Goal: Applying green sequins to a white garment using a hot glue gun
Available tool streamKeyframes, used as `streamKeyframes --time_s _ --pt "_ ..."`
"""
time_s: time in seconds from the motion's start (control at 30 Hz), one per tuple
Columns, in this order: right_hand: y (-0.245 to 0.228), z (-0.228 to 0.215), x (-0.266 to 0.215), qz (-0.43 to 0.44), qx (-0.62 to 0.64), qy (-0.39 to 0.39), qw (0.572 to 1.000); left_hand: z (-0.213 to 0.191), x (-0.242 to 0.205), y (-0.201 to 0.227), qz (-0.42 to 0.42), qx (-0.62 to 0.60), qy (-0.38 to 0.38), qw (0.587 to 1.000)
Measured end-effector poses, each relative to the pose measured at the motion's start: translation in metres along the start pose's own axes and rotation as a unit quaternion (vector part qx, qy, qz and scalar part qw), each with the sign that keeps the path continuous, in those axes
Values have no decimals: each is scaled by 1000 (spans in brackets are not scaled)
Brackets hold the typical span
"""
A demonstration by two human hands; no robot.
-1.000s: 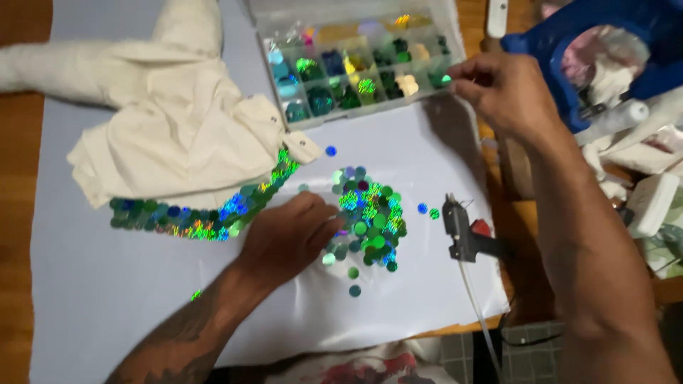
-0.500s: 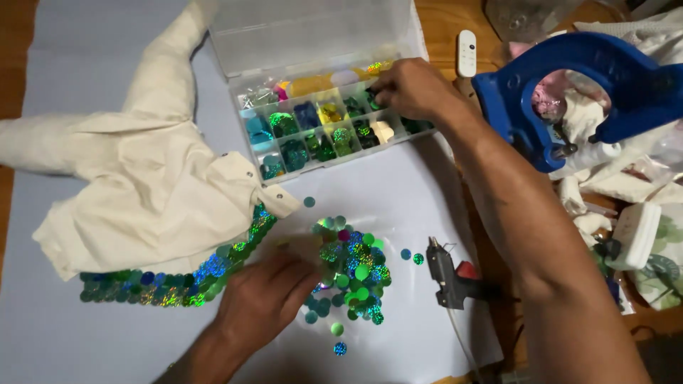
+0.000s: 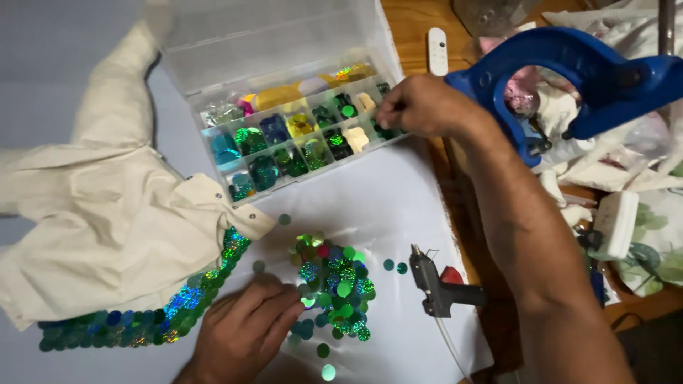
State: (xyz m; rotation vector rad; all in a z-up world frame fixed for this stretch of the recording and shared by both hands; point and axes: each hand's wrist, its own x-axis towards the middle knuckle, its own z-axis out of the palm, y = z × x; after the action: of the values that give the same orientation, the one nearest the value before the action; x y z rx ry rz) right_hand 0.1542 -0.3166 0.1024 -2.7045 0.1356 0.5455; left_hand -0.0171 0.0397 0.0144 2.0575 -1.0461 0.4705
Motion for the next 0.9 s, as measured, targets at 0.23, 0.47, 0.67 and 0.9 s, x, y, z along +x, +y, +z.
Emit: streamKeyframes --time_s 0.23,0.47,0.67,0.9 --pt "20 -3 4 -55 52 77 994 0 1 0 0 2 -11 1000" --pt "-5 6 -4 -19 -61 19 998 -2 7 3 -2 -14 -21 1000" --pt "-23 22 2 -138 -52 13 989 -3 6 1 -6 -10 -8 1000" --pt "-44 33 15 -17 -243 -39 969 -2 1 0 -9 12 -18 1000"
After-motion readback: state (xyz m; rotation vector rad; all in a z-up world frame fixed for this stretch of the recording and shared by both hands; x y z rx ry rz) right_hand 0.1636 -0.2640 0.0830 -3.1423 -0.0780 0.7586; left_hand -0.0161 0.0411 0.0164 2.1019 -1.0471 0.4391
